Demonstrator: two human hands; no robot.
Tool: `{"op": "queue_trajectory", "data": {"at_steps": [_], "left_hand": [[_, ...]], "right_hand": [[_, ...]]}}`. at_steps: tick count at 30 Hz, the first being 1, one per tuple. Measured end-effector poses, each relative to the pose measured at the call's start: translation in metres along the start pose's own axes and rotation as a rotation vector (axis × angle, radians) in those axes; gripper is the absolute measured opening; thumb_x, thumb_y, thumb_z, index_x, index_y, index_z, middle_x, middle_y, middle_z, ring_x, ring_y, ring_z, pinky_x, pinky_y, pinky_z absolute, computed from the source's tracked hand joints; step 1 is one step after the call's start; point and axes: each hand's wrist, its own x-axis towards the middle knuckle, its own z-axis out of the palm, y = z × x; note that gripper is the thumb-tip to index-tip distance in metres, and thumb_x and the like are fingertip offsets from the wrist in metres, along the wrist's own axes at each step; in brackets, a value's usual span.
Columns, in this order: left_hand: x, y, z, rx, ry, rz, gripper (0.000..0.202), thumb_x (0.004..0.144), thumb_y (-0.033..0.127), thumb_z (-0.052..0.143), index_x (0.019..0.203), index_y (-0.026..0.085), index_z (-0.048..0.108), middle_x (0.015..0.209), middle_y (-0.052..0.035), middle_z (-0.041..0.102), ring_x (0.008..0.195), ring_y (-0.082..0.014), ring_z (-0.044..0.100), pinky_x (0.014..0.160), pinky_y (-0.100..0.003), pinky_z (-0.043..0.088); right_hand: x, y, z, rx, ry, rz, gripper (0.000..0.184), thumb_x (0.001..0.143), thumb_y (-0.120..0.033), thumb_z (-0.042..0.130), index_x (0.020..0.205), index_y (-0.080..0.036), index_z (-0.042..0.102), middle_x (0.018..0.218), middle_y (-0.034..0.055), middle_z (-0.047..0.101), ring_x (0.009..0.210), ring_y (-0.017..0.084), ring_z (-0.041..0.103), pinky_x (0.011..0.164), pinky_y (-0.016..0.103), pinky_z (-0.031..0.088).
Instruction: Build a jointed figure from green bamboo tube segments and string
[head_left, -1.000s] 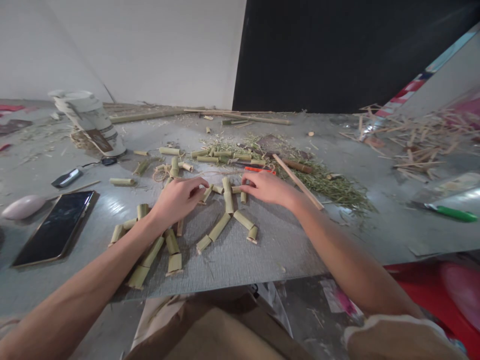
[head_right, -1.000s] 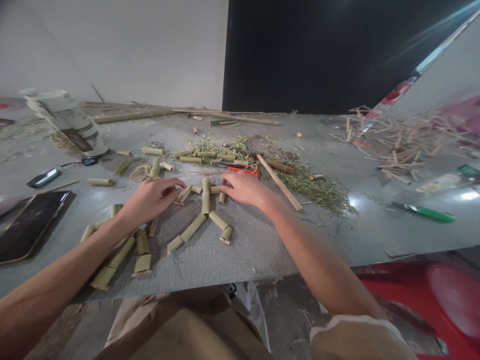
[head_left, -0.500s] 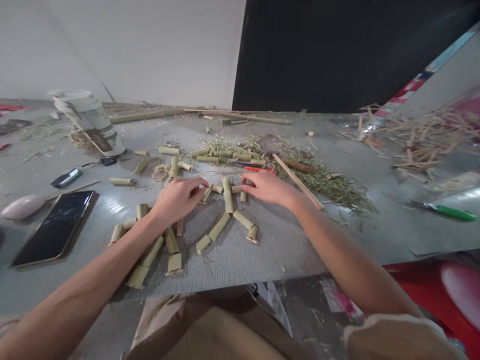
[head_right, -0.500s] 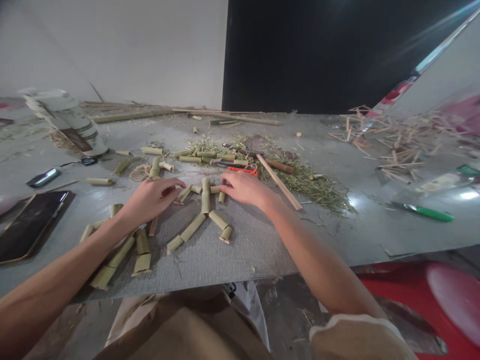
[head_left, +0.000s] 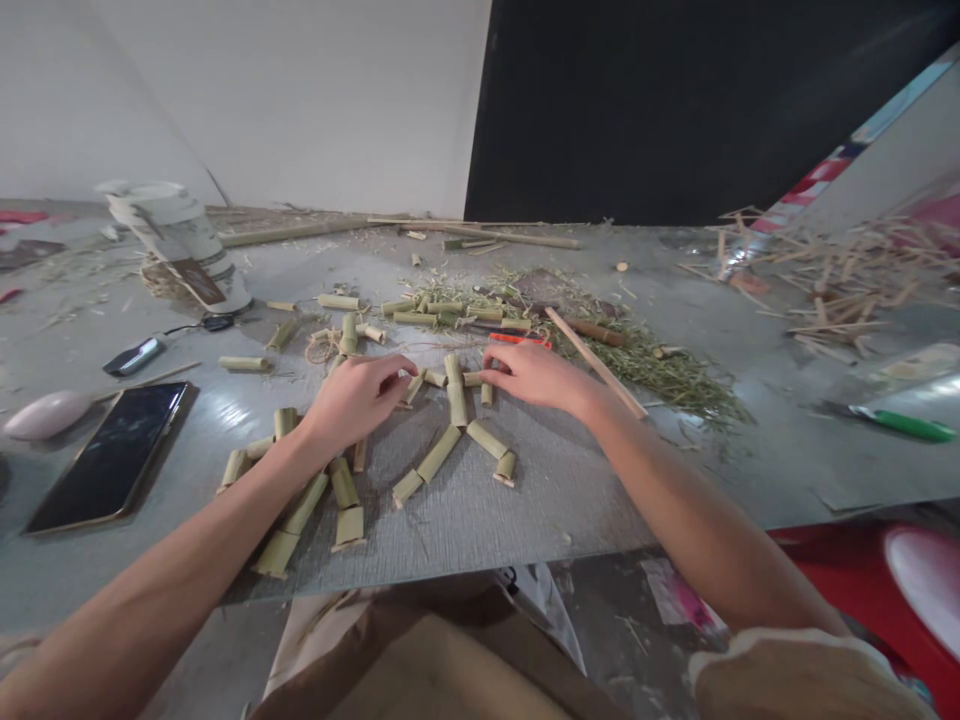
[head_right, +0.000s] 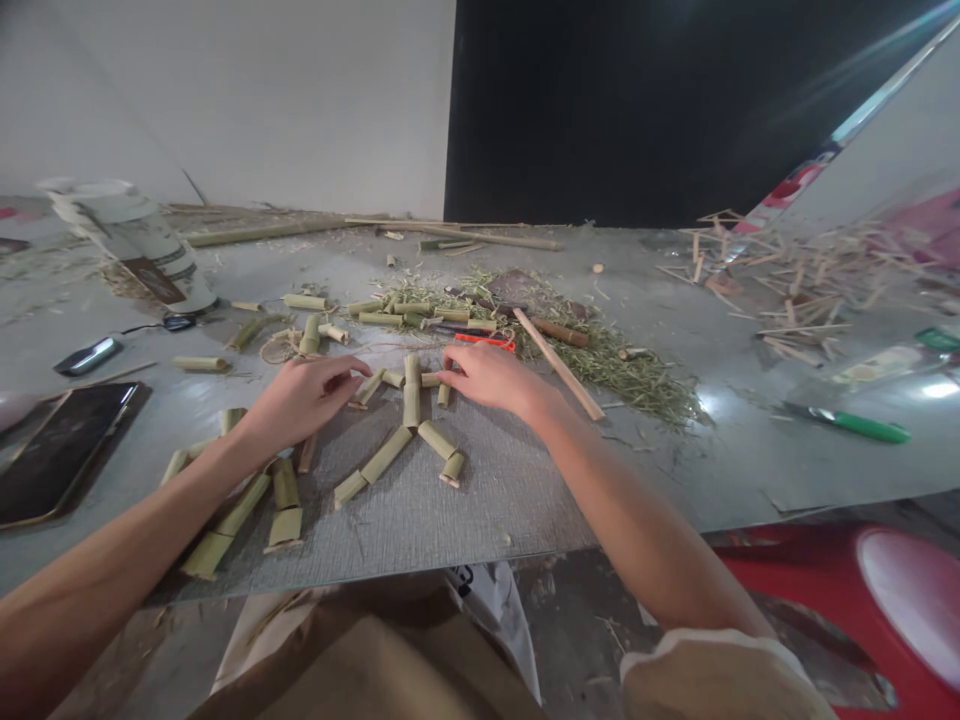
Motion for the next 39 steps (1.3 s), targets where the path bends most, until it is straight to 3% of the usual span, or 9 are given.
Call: {"op": "queue_trajectory", "data": {"at_steps": [9,13,39], "left_hand": [[-0.0008,-0.0020,0.0022,-0.002,0.025,0.005,0.034,0.102,0.031,0.049,0.114,0.019,0.079,0.082,-0.0069,0.079,0.071,-0.0216,0.069,0.065,-0.030,0.044],[-0.0006,-0.0003,0.0006,-0.015,0.002,-0.002,0.036,0.103,0.032,0.047,0.115,0.019,0.079,0.081,-0.0073,0.080,0.065,-0.0201,0.068,0.060,-0.029,0.043],[0.0000,-0.0016,0.0020,-0.013,-0.002,-0.003,0.036,0.103,0.031,0.047,0.116,0.018,0.078,0.081,-0.0077,0.078,0.069,-0.0208,0.068,0.063,-0.030,0.042]], "right_hand": [[-0.0001,-0.0011,-0.0007,0.012,-0.005,0.017,0.027,0.106,-0.047,0.058,0.100,-0.023,0.068,0.086,0.0071,0.070,0.077,0.022,0.062,0.072,0.037,0.036],[-0.0004,-0.0022,-0.0015,0.016,-0.020,0.048,0.027,0.106,-0.048,0.058,0.104,-0.024,0.071,0.081,0.0064,0.068,0.075,0.022,0.060,0.072,0.037,0.036],[0.0004,0.0013,0.0002,-0.012,-0.008,0.002,0.029,0.107,-0.049,0.055,0.098,-0.023,0.065,0.094,0.0083,0.073,0.077,0.021,0.062,0.069,0.037,0.035]]}}
